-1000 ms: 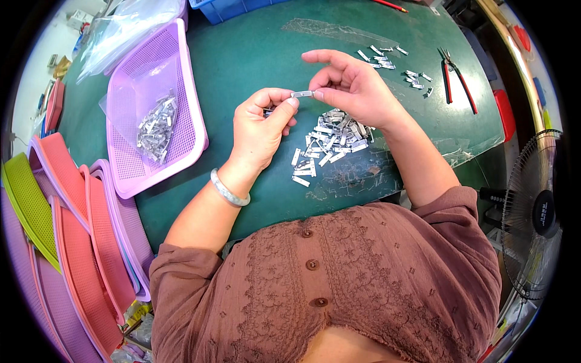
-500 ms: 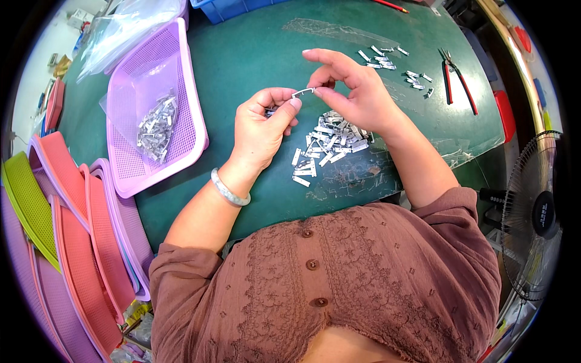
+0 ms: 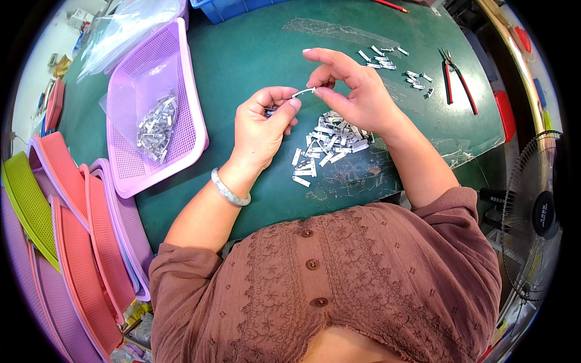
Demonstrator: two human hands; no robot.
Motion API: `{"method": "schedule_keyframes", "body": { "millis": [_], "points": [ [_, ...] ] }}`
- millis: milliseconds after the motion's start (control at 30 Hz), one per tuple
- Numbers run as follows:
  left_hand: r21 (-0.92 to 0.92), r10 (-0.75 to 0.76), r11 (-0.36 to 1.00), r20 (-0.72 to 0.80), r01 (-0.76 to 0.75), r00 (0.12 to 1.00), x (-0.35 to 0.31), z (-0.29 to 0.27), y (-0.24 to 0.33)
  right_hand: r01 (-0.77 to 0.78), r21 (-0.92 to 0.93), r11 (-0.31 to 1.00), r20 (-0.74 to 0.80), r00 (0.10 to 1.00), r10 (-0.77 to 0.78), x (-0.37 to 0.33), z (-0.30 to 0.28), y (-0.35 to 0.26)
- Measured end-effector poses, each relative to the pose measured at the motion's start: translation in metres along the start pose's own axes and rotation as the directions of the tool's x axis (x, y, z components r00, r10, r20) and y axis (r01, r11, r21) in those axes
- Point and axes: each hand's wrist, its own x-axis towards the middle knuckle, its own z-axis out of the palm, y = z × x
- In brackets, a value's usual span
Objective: The person repeatedly picks up small white rectangular components from a table and a purple basket, then joins them with small metal pieces by hand. The assembled units are placed back on the table.
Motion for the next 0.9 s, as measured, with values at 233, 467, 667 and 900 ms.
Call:
{"method": "schedule_keyframes", "body": {
  "millis": [233, 467, 667, 900],
  "points": [
    [-0.013, -0.002, 1.000, 0.032, 0.003, 0.999, 0.000, 0.000, 0.000, 0.032, -0.012, 0.999, -0.015, 0.999, -0.033, 0.001, 0.001, -0.002],
    [-0.051, -0.012, 0.999, 0.062, 0.015, 0.998, 0.003, -0.003, -0.003, -0.052, -0.030, 0.998, 0.047, 0.997, 0.053, 0.001, -0.009, 0.002],
    [-0.282, -0.139, 0.945, 0.112, 0.165, 0.984, 0.007, -0.009, -0.005, -0.083, -0.249, 0.965, 0.385, 0.905, 0.178, 0.002, -0.028, 0.009],
    [-0.272, -0.203, 0.933, 0.148, 0.237, 0.968, 0.006, -0.009, -0.002, -0.040, -0.250, 0.967, 0.489, 0.857, 0.162, -0.002, -0.016, 0.009]
  ]
}}
